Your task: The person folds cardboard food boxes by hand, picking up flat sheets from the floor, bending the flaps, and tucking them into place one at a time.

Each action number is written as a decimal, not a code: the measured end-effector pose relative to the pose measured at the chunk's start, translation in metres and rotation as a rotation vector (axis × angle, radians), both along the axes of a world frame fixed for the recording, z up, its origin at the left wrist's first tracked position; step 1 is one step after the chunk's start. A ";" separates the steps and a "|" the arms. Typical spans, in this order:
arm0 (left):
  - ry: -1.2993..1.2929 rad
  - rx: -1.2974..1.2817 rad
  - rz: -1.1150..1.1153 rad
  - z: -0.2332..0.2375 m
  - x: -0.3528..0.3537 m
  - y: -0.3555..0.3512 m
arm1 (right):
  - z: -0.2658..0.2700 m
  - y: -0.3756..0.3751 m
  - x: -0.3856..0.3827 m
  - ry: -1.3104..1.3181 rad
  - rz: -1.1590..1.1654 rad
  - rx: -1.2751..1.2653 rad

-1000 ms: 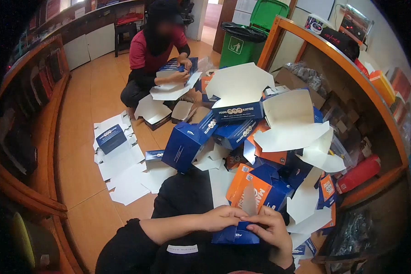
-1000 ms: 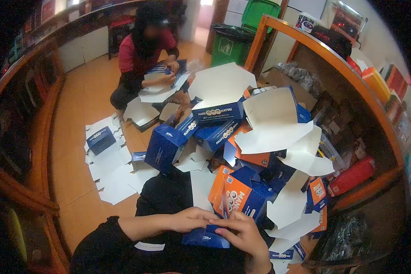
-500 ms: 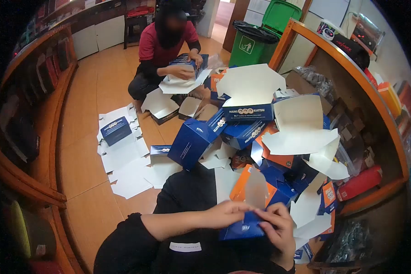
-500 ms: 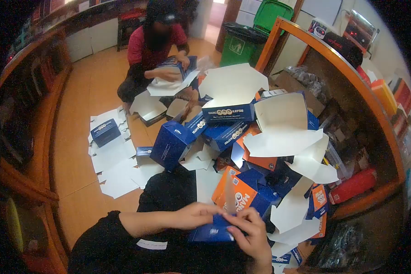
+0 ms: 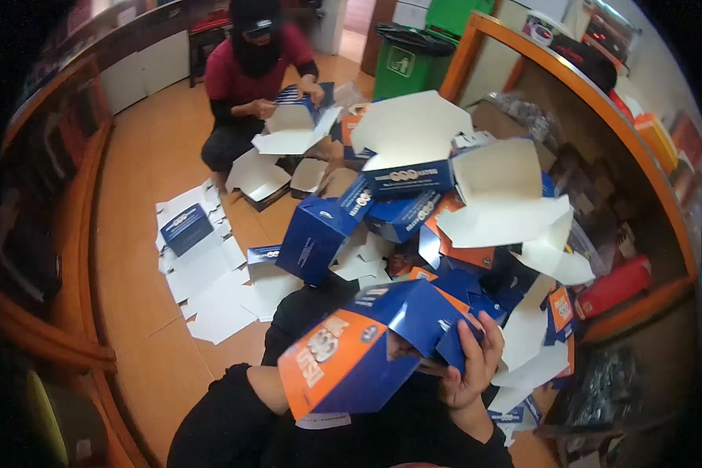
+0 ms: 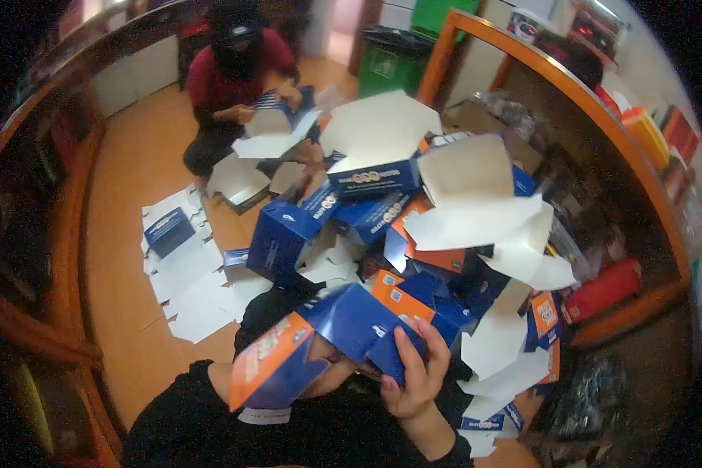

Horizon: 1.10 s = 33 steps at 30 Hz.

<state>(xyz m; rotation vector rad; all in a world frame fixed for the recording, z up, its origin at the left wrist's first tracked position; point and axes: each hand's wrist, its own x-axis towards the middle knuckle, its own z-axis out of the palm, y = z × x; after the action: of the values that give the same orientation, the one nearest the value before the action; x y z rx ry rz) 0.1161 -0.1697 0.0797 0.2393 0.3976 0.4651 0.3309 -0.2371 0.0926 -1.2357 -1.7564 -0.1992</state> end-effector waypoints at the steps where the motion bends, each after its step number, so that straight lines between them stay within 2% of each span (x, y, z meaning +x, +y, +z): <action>1: 0.070 0.123 0.003 -0.002 0.005 0.003 | 0.001 0.002 -0.001 0.011 0.015 -0.014; 2: 0.145 0.243 0.006 -0.005 0.009 0.005 | -0.001 0.001 0.001 0.020 0.028 -0.030; 3: 0.327 0.769 0.118 -0.020 0.032 0.007 | -0.009 -0.001 0.008 0.078 0.173 -0.046; 5: 0.177 0.990 0.412 -0.024 0.056 0.003 | -0.010 0.003 0.017 -0.011 0.328 -0.036; 7: 0.238 1.039 0.386 -0.015 0.054 0.008 | -0.010 0.005 0.023 -0.064 0.449 -0.081; 9: 0.250 1.010 0.310 -0.004 0.048 0.011 | -0.007 0.007 0.014 -0.096 0.321 -0.111; 12: 0.253 1.192 0.383 -0.014 0.047 0.017 | -0.001 0.022 -0.007 -0.147 0.153 -0.119; 14: 0.369 1.298 0.413 -0.011 0.047 0.016 | 0.003 0.035 -0.012 -0.224 0.051 -0.077; 15: 0.426 1.353 0.432 -0.007 0.046 0.016 | 0.010 0.038 -0.013 -0.229 0.073 -0.064; 17: 0.530 1.716 0.208 0.025 0.028 0.029 | 0.017 0.051 -0.002 -0.222 0.043 0.086; 19: 0.328 1.640 0.148 0.001 0.024 0.034 | 0.028 0.061 0.018 -0.179 -0.055 0.294; 22: 0.069 1.585 -0.044 -0.015 -0.004 0.053 | 0.060 0.064 0.059 -0.245 -0.547 0.624; 23: 0.142 1.544 -0.018 -0.027 -0.016 0.059 | 0.079 0.065 0.068 -0.286 -0.675 0.721; 24: 0.214 1.501 0.005 -0.045 -0.029 0.063 | 0.105 0.073 0.075 -0.328 -0.632 0.816; 26: 0.608 1.404 0.305 -0.087 -0.052 0.075 | 0.112 0.088 0.101 -0.303 -0.722 0.747; 27: 0.763 1.390 0.491 -0.118 -0.068 0.084 | 0.113 0.092 0.113 -0.399 -0.838 0.674; 28: 0.920 1.359 0.684 -0.149 -0.084 0.094 | 0.108 0.099 0.127 -0.309 -0.826 0.624; 30: 1.210 1.109 0.732 -0.193 -0.115 0.103 | 0.088 0.116 0.159 -0.124 -0.779 0.514; 32: 1.545 1.438 0.584 -0.244 -0.151 0.101 | 0.070 0.115 0.188 -0.101 -0.791 0.431; 33: 1.622 1.406 0.438 -0.263 -0.163 0.094 | 0.062 0.116 0.201 -0.086 -0.778 0.379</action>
<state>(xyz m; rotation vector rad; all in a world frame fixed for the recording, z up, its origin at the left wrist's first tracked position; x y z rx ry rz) -0.0467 -0.0758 -0.1829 1.9868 1.6877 0.8598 0.5317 -0.1211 0.1544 -1.5696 -1.1447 -0.9958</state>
